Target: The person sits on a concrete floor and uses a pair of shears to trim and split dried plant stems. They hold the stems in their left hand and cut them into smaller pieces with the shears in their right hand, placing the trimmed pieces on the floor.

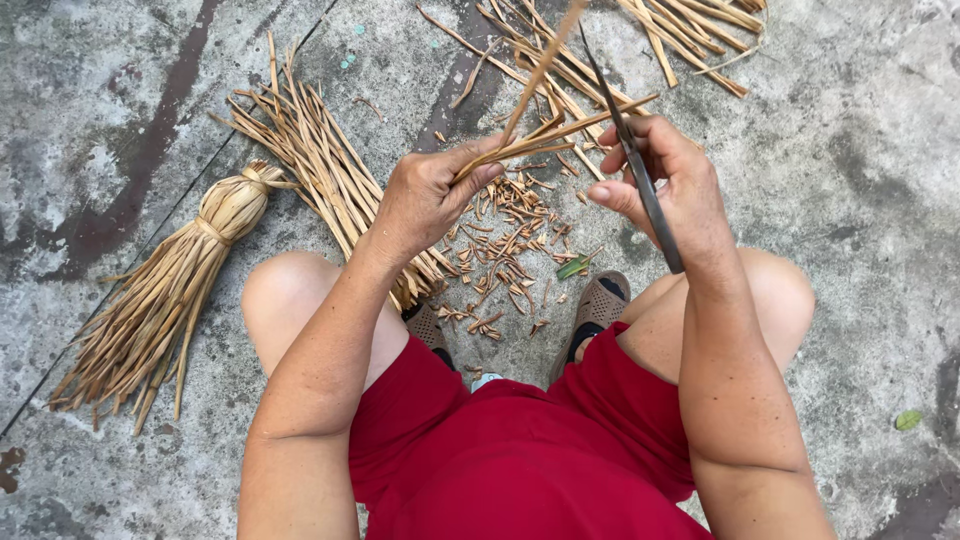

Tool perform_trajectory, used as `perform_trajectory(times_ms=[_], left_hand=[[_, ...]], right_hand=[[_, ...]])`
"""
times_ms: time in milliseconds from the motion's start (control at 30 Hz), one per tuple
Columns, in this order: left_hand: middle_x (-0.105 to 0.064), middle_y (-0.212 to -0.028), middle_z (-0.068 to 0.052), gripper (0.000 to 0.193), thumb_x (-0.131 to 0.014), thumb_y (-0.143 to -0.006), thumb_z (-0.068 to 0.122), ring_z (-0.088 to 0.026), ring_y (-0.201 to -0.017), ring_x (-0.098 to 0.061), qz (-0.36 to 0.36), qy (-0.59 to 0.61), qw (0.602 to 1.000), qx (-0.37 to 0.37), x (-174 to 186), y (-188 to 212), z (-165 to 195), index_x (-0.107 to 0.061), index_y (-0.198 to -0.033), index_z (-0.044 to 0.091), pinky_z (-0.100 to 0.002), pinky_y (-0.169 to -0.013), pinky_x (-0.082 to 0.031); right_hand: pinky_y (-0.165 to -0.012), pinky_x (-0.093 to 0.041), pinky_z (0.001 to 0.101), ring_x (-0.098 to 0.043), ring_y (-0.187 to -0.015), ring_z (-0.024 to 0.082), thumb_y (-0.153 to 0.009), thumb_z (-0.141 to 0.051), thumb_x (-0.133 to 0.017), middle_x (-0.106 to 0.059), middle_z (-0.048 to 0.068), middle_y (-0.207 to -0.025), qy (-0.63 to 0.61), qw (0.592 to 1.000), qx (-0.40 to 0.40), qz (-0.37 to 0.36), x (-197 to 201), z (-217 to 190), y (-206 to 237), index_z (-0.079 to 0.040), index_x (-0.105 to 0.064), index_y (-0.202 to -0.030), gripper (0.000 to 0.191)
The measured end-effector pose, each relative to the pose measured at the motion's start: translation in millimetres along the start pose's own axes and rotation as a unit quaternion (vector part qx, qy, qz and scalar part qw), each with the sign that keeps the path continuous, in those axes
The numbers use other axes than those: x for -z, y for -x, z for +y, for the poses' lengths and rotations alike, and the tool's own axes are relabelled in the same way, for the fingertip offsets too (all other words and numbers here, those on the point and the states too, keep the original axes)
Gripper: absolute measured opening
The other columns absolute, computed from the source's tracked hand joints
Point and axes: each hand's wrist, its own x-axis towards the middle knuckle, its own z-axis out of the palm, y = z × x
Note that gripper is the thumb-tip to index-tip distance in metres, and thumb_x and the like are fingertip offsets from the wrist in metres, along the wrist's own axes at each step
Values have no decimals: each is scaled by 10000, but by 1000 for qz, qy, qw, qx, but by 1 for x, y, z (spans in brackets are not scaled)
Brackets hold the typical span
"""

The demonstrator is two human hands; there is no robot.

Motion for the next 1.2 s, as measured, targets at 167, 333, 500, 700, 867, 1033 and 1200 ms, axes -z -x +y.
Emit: perform_trajectory(times_ms=[167, 333, 500, 700, 867, 1033, 1200], left_hand=[[-748, -759, -65, 328, -721, -1000, 317, -80, -539, -633, -13, -47, 998, -35, 3, 2, 2, -713, -1319, 239, -303, -529, -530], [-723, -685, -8, 317, -695, -997, 327, -73, -487, -563, -58, 9, 997, 57, 2, 3, -6, -723, -1304, 253, -290, -484, -492], [-525, -585, 45, 323, -660, -1016, 341, -43, -468, -430, -52, 264, 952, 146, 10, 3, -27, -754, -1275, 172, -237, -412, -335], [-566, -643, 28, 309, -671, -1082, 330, -52, -492, -450, 37, 401, 908, 118, 35, 8, -40, -733, -1155, 36, -215, -426, -333], [-682, -861, 9, 315, -661, -1057, 329, -40, -474, -424, 5, 450, 888, 95, 47, 10, -32, -739, -1167, 44, -225, -428, -363], [-585, -715, 36, 345, -646, -1069, 314, -21, -481, -403, -74, 455, 879, 121, 47, 10, -23, -730, -1180, -1, -199, -449, -336], [-462, -560, 76, 378, -633, -1058, 310, -8, -470, -382, -84, 446, 878, 151, 55, 10, -18, -709, -1243, -11, -184, -430, -306]], right_hand=[[-656, -501, 199, -617, -767, 31, -801, -354, -920, -654, -31, -826, 13, 999, -33, 6, 5, -4, 0, -69, -681, -1188, 537], [-538, -412, 179, -552, -638, 8, -818, -248, -916, -635, -45, -748, -75, 994, -69, 27, 1, -6, 1, -34, -704, -1079, 398], [-477, -453, 205, -585, -572, 48, -871, -318, -866, -634, -38, -711, -155, 979, -90, 100, -3, 1, 4, -46, -689, -1073, 383], [-667, -509, 258, -608, -740, 92, -854, -505, -786, -646, 1, -879, -112, 980, -137, -88, -21, 6, 5, -81, -660, -1197, 559], [-843, -556, 261, -684, -901, 107, -802, -680, -740, -737, 52, -1037, -212, 947, -128, -205, -45, 2, 5, -94, -645, -1226, 730], [-900, -582, 275, -696, -896, 115, -826, -679, -728, -747, 58, -1062, -288, 940, -111, -146, -54, -1, -3, -99, -645, -1242, 719], [-788, -568, 252, -683, -853, 104, -906, -479, -795, -740, 53, -993, -268, 960, -74, 1, -47, 7, -18, -68, -645, -1246, 554]])
